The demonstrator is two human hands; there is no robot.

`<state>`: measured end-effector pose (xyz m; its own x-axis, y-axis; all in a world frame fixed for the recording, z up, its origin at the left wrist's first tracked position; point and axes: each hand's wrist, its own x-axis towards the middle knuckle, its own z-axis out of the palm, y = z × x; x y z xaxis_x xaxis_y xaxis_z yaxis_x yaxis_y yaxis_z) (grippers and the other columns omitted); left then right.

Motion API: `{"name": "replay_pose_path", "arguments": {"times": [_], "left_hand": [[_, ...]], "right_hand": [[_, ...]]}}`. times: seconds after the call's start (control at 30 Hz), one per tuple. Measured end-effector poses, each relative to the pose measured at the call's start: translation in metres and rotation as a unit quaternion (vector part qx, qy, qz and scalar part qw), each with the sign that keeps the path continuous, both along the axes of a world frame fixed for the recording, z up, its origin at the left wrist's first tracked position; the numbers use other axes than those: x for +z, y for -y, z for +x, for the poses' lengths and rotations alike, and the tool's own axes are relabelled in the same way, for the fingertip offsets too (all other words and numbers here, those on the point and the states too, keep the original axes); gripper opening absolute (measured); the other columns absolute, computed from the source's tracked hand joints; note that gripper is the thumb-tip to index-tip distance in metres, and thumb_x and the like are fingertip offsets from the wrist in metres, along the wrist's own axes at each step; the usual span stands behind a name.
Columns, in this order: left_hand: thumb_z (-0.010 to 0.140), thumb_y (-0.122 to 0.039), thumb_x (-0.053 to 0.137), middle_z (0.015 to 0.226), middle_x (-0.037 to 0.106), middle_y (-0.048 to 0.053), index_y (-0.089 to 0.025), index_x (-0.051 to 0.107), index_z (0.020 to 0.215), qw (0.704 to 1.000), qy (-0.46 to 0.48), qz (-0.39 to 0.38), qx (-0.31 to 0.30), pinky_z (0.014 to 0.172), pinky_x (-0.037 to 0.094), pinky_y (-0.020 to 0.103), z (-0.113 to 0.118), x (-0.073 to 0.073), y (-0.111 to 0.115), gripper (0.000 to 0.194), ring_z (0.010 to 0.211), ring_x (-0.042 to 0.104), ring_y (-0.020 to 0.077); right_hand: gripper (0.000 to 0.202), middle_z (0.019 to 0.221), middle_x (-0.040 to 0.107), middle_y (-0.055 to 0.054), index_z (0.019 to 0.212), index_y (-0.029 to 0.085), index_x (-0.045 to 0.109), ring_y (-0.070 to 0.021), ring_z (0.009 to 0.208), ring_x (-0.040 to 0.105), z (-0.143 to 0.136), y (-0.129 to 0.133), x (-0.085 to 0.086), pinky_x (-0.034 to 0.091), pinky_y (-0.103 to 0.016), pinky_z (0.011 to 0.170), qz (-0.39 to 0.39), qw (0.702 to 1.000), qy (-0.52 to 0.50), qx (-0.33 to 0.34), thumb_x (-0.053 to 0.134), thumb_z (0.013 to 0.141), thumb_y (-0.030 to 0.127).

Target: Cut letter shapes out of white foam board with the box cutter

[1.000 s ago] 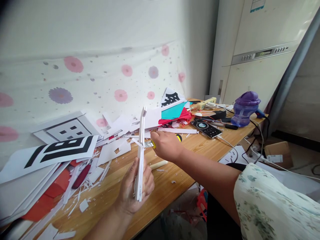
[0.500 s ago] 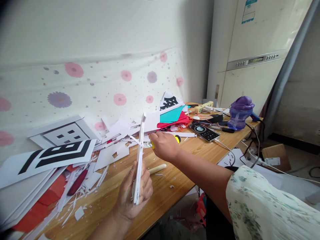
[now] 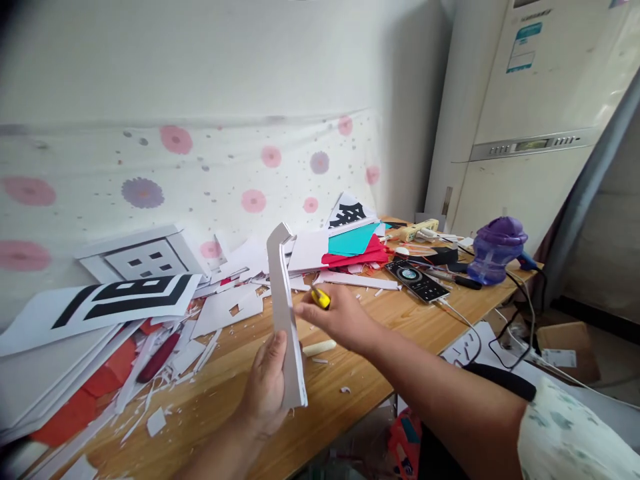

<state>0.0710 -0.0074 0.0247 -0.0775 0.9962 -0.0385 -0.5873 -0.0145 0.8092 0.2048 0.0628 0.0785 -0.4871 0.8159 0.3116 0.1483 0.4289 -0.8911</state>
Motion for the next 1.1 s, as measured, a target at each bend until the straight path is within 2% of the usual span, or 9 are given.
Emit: {"name": "replay_pose_path", "arguments": {"times": [0.1,0.23,0.37,0.57,0.67,0.77,0.83,0.93,1.1], "left_hand": [[0.078,-0.034,0.064,0.072,0.066,0.002,-0.018,0.063,0.084,0.994,-0.076,0.047,0.066,0.057,0.039,0.024,0.001,-0.006,0.000,0.018,0.068,0.059,0.0174],[0.081,-0.037,0.060,0.089,0.067,0.006,-0.019,0.062,0.095,0.985,-0.156,0.060,0.042,0.067,0.042,0.025,0.001,-0.006,-0.003,0.023,0.086,0.059,0.0205],[0.081,-0.038,0.059,0.081,0.065,0.003,-0.018,0.060,0.096,0.990,-0.128,0.055,0.031,0.061,0.041,0.023,-0.005,0.004,-0.008,0.025,0.073,0.058,0.0165],[0.083,-0.046,0.053,0.056,0.052,-0.002,-0.016,0.052,0.072,0.991,-0.055,0.072,0.103,0.051,0.038,0.022,-0.021,0.025,-0.013,0.032,0.050,0.047,0.0106],[0.082,-0.052,0.051,0.053,0.051,-0.002,-0.016,0.050,0.065,0.992,-0.051,0.062,0.099,0.047,0.037,0.021,-0.025,0.031,-0.012,0.039,0.047,0.045,0.0099],[0.081,-0.054,0.051,0.049,0.046,-0.003,-0.017,0.047,0.061,0.996,-0.019,0.054,0.062,0.042,0.033,0.021,-0.025,0.035,-0.012,0.042,0.042,0.040,0.0089],[0.080,-0.054,0.052,0.048,0.044,-0.004,-0.018,0.046,0.060,0.998,-0.004,0.043,0.039,0.039,0.030,0.020,-0.023,0.036,-0.012,0.042,0.039,0.038,0.0083],[0.079,-0.054,0.052,0.048,0.044,-0.002,-0.017,0.047,0.056,0.999,-0.016,0.024,0.017,0.039,0.030,0.021,-0.021,0.035,-0.011,0.044,0.041,0.040,0.0089],[0.081,-0.051,0.052,0.051,0.044,-0.001,-0.015,0.049,0.056,0.999,-0.012,0.030,0.015,0.045,0.034,0.022,-0.018,0.032,-0.010,0.044,0.047,0.041,0.0091]], "right_hand": [[0.022,0.056,0.047,0.004,0.068,0.015,0.054,-0.0085,0.053,0.040,-0.011,0.012,0.002,0.033,-0.021,0.050,-0.057,0.998,-0.011,-0.003,0.061,0.073,0.036],[0.012,0.054,0.043,0.006,0.064,0.016,0.051,-0.0079,0.051,0.037,-0.016,0.014,0.003,0.031,-0.020,0.049,-0.077,0.996,-0.005,-0.039,0.057,0.070,0.024],[0.014,0.053,0.041,0.006,0.060,0.017,0.047,-0.0084,0.051,0.036,-0.019,0.020,-0.001,0.030,-0.021,0.048,-0.033,0.997,0.042,-0.054,0.054,0.070,0.024],[0.016,0.054,0.044,0.005,0.061,0.018,0.044,-0.0083,0.051,0.039,-0.030,0.043,-0.013,0.030,-0.021,0.049,0.027,0.994,0.105,-0.010,0.055,0.071,0.021],[0.019,0.057,0.045,0.005,0.065,0.018,0.046,-0.0081,0.052,0.039,-0.027,0.039,-0.012,0.032,-0.020,0.049,0.024,0.996,0.054,0.064,0.055,0.077,0.030],[0.020,0.060,0.047,0.003,0.068,0.017,0.048,-0.0089,0.054,0.041,-0.018,0.025,-0.012,0.033,-0.021,0.052,0.100,0.992,0.055,0.048,0.049,0.084,0.031],[0.013,0.064,0.051,0.000,0.072,0.016,0.051,-0.0106,0.058,0.045,-0.012,0.018,-0.014,0.033,-0.023,0.056,0.207,0.971,0.121,0.014,0.048,0.082,0.024],[0.007,0.072,0.058,-0.004,0.080,0.014,0.055,-0.0149,0.066,0.051,-0.011,0.014,-0.018,0.033,-0.026,0.059,0.333,0.914,0.231,0.002,0.051,0.075,0.015],[0.008,0.071,0.060,-0.005,0.079,0.015,0.057,-0.0162,0.063,0.052,-0.019,0.021,-0.020,0.029,-0.028,0.057,0.404,0.863,0.301,-0.032,0.049,0.076,0.016]]}}
